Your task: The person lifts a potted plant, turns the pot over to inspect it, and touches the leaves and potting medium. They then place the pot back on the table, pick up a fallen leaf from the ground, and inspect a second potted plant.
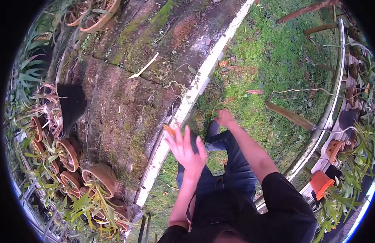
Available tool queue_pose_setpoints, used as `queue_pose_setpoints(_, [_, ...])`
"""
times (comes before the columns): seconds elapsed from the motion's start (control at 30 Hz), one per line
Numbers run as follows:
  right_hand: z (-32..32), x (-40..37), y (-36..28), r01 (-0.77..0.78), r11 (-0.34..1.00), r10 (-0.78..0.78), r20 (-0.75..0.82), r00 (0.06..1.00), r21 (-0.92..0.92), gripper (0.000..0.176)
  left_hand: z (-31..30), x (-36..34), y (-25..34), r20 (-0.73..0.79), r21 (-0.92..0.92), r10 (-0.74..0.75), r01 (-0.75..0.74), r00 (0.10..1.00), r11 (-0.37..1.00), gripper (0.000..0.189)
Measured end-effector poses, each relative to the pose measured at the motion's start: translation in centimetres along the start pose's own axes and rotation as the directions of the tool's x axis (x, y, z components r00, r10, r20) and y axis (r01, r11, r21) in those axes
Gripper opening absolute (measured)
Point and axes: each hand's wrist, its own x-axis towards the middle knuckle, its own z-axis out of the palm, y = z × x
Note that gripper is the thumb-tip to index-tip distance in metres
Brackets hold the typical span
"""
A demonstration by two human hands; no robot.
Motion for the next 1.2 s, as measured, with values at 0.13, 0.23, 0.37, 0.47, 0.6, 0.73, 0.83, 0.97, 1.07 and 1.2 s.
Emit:
queue_pose_setpoints(0.13, [7.0, 5.8, 3.8, -0.092, 0.995, 0.093, 0.046, 0.995, -0.023, 0.044, 10.4, -1.8, -1.8, 0.257, -0.261, 0.149, -0.08, 0.955, 0.962, 0.039])
queue_pose_setpoints(0.23, [9.3, 8.7, 6.1, -0.084, 0.996, 0.084, 0.02, 0.996, -0.014, 0.038, 21.4, -2.6, -7.3, 0.295, -0.162, 0.067, -0.019, 0.953, 0.987, 0.03])
queue_pose_setpoints(0.37, [14.7, 14.6, 9.7, -0.053, 0.997, 0.05, -0.058, 0.997, -0.052, 0.03, 32.0, -2.1, -15.7, 0.517, 0.067, -0.251, 0.254, 0.818, 0.965, 0.018])
queue_pose_setpoints(0.47, [17.5, 18.5, 10.5, -0.064, 0.996, 0.057, -0.113, 0.992, -0.062, 0.028, 36.0, -1.9, -18.1, 0.424, 0.23, -0.402, 0.333, 0.811, 0.914, 0.033])
queue_pose_setpoints(0.6, [19.5, 19.6, 8.9, -0.061, 0.977, 0.038, -0.116, 0.992, -0.203, 0.026, 37.9, -2.2, -18.8, 0.457, 0.18, -0.42, 0.381, 0.784, 0.907, 0.037])
queue_pose_setpoints(0.73, [19.1, 18.5, 7.8, -0.135, 0.986, 0.112, -0.207, 0.972, -0.102, 0.035, 36.5, -3.4, -18.2, 0.489, 0.109, -0.387, 0.385, 0.781, 0.916, 0.033])
queue_pose_setpoints(0.83, [17.7, 15.6, 6.6, -0.124, 0.963, 0.22, -0.43, 0.875, 0.24, 0.031, 32.9, -4.6, -16.3, 0.506, 0.034, -0.349, 0.386, 0.789, 0.922, 0.026])
queue_pose_setpoints(0.97, [12.4, 9.2, 5.0, 0.279, 0.834, 0.131, -0.661, 0.739, 0.477, 0.024, 26.0, -5.6, -12.2, 0.528, -0.128, -0.309, 0.434, 0.791, 0.892, 0.026])
queue_pose_setpoints(1.07, [6.1, 2.6, 1.1, 0.217, 0.684, 0.258, -0.509, 0.821, 0.696, 0.014, 19.1, -5.4, -8.3, 0.58, -0.202, -0.321, 0.514, 0.749, 0.834, 0.027])
queue_pose_setpoints(1.2, [-0.4, -5.9, -3.6, 0.298, 0.323, 0.308, -0.398, 0.864, 0.898, 0.01, 10.3, -4.9, -4.0, 0.495, -0.333, -0.27, 0.467, 0.826, 0.819, 0.023])
